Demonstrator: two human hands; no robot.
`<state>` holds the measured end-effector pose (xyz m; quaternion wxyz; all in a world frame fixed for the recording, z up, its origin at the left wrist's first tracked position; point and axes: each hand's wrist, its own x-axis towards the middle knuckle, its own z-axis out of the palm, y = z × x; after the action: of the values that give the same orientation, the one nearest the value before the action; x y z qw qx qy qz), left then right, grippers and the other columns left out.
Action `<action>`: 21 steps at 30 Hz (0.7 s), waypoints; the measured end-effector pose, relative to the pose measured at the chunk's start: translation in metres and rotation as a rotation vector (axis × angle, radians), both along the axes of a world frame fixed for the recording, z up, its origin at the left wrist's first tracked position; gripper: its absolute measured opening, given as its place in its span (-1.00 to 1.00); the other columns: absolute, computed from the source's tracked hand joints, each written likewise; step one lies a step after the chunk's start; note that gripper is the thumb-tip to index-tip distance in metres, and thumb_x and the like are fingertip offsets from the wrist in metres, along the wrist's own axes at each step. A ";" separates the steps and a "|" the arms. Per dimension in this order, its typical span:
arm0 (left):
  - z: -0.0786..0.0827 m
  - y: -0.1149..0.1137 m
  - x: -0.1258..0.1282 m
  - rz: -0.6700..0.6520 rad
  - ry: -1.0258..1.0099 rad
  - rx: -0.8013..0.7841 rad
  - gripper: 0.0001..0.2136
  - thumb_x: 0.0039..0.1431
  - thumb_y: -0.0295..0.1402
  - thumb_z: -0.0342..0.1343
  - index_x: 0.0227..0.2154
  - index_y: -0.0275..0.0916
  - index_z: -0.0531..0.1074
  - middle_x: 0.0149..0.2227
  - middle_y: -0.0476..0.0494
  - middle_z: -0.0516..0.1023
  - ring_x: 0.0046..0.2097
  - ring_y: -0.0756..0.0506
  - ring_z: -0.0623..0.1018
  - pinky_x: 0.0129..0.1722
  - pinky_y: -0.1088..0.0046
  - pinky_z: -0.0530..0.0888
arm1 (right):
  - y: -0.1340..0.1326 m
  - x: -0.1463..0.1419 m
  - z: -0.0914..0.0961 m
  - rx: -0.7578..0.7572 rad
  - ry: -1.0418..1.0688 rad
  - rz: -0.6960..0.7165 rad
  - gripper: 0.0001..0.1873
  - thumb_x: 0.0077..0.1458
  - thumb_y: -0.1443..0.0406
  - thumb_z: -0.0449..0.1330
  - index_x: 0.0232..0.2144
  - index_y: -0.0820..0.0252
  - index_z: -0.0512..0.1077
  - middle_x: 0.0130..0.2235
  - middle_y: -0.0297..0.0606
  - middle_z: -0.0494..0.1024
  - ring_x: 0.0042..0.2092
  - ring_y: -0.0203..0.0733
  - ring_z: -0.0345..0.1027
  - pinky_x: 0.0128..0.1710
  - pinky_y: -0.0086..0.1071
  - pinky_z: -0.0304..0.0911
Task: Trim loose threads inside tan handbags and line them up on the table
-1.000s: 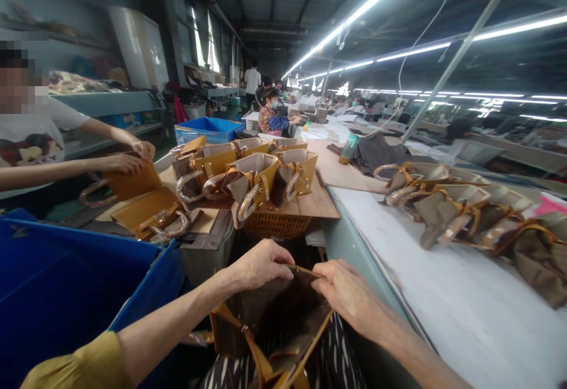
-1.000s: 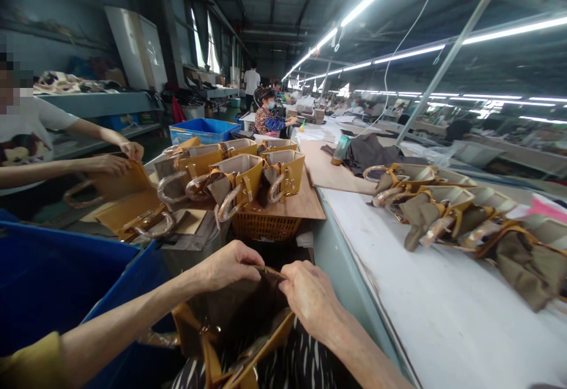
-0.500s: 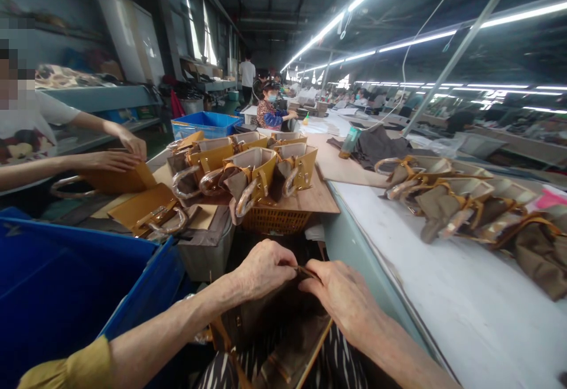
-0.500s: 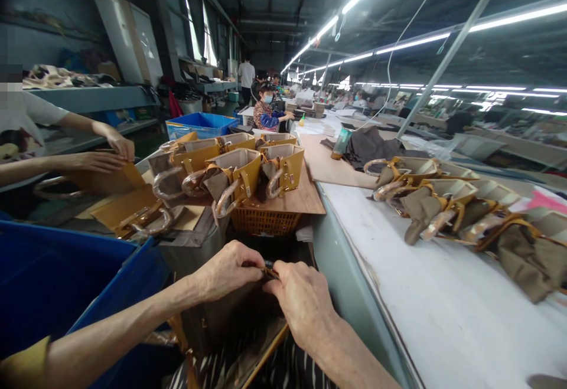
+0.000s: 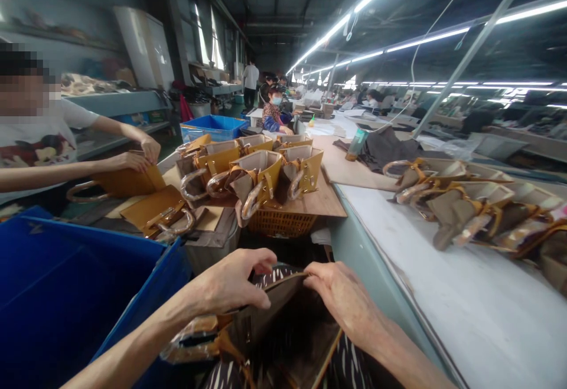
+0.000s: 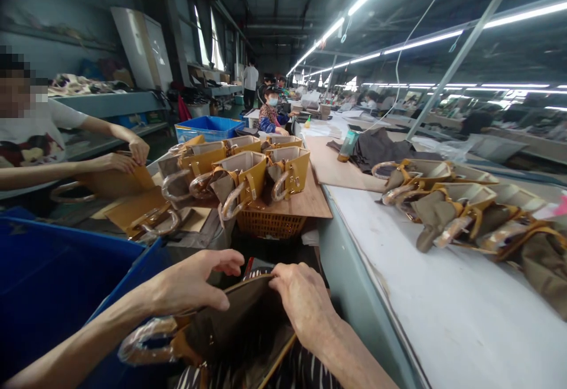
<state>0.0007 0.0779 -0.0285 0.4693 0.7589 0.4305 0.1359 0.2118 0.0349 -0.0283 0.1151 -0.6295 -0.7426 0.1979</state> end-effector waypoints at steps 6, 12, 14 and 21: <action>-0.010 -0.026 -0.013 0.121 -0.062 -0.035 -0.80 -0.07 -0.41 0.07 -0.32 -0.23 0.44 -0.38 0.06 0.48 -0.30 -0.02 0.43 -0.29 0.55 0.31 | 0.003 -0.003 -0.003 -0.005 -0.028 0.017 -0.77 0.14 0.30 0.01 -0.43 0.03 0.46 -0.44 -0.39 0.53 -0.32 -0.21 0.35 -0.33 -0.43 0.05; -0.012 -0.022 -0.005 0.102 0.074 0.133 -0.87 -0.02 -0.42 0.07 -0.38 -0.23 0.47 -0.44 0.05 0.45 -0.37 0.00 0.39 -0.41 0.57 0.24 | 0.004 -0.004 -0.001 -0.002 0.001 0.044 -0.79 0.13 0.31 0.01 -0.39 -0.01 0.44 -0.49 -0.43 0.50 -0.39 -0.25 0.34 -0.37 -0.45 0.03; -0.013 -0.021 -0.005 0.056 0.133 0.221 -0.88 0.03 -0.41 0.05 -0.37 -0.21 0.47 -0.40 0.03 0.45 -0.34 -0.01 0.40 -0.39 0.56 0.25 | 0.004 -0.004 0.001 -0.003 -0.010 0.048 -0.78 0.14 0.31 0.00 -0.41 0.00 0.44 -0.51 -0.44 0.49 -0.42 -0.27 0.33 -0.40 -0.45 0.02; -0.015 -0.033 0.008 0.036 0.444 0.649 -0.81 0.14 -0.51 -0.07 -0.21 -0.23 0.35 -0.22 -0.12 0.44 -0.20 -0.15 0.42 -0.21 0.32 0.33 | 0.007 -0.007 -0.005 0.046 -0.049 0.036 -0.80 0.14 0.31 0.03 -0.41 -0.01 0.44 -0.49 -0.43 0.52 -0.39 -0.25 0.37 -0.39 -0.46 0.04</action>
<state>0.0089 0.0449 -0.0437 0.0978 0.8711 0.4695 0.1059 0.2047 0.0417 -0.0330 0.1077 -0.6178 -0.7607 0.1674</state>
